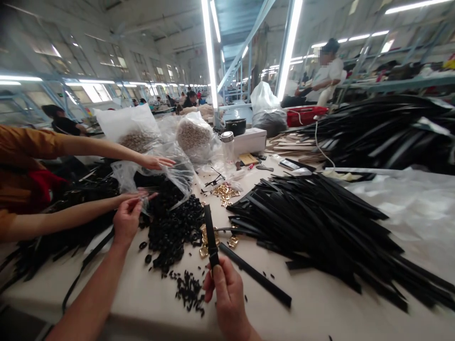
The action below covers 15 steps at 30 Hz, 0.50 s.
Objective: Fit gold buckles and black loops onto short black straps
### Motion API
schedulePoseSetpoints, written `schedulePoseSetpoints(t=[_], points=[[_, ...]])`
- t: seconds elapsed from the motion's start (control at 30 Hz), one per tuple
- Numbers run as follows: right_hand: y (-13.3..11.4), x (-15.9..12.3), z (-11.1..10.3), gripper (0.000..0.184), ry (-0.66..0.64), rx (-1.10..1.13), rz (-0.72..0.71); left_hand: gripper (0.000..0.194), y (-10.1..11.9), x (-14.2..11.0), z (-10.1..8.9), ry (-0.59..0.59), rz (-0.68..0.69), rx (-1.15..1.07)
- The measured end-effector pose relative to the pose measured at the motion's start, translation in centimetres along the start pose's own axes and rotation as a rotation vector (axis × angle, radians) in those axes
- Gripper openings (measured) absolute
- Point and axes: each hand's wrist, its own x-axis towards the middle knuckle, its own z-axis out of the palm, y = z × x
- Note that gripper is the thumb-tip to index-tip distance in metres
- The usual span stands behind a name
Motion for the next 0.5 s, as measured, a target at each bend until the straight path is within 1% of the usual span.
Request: schedulePoseSetpoints(t=[0.1,0.17,0.23,0.37,0.5], points=[[-0.1,0.0,0.1,0.038,-0.028,-0.001,0.003,0.041,-0.6,-0.6,-1.4,0.015,-0.008,0.111],[-0.4,0.0,0.1,0.038,-0.028,0.001,0.007,0.042,-0.8,-1.4,-1.5,-0.012,-0.011,0.172],[-0.8,0.0,0.2,0.038,-0.032,0.004,0.011,0.042,-0.7,-2.3,-0.9,-0.088,-0.002,0.217],[-1.5,0.1,0.3,0.039,-0.042,0.011,0.023,0.05,-0.2,-3.6,1.2,-0.249,0.027,0.286],[-1.7,-0.1,0.5,0.043,-0.008,0.048,0.025,0.058,0.5,-3.3,2.7,-0.349,0.045,0.388]])
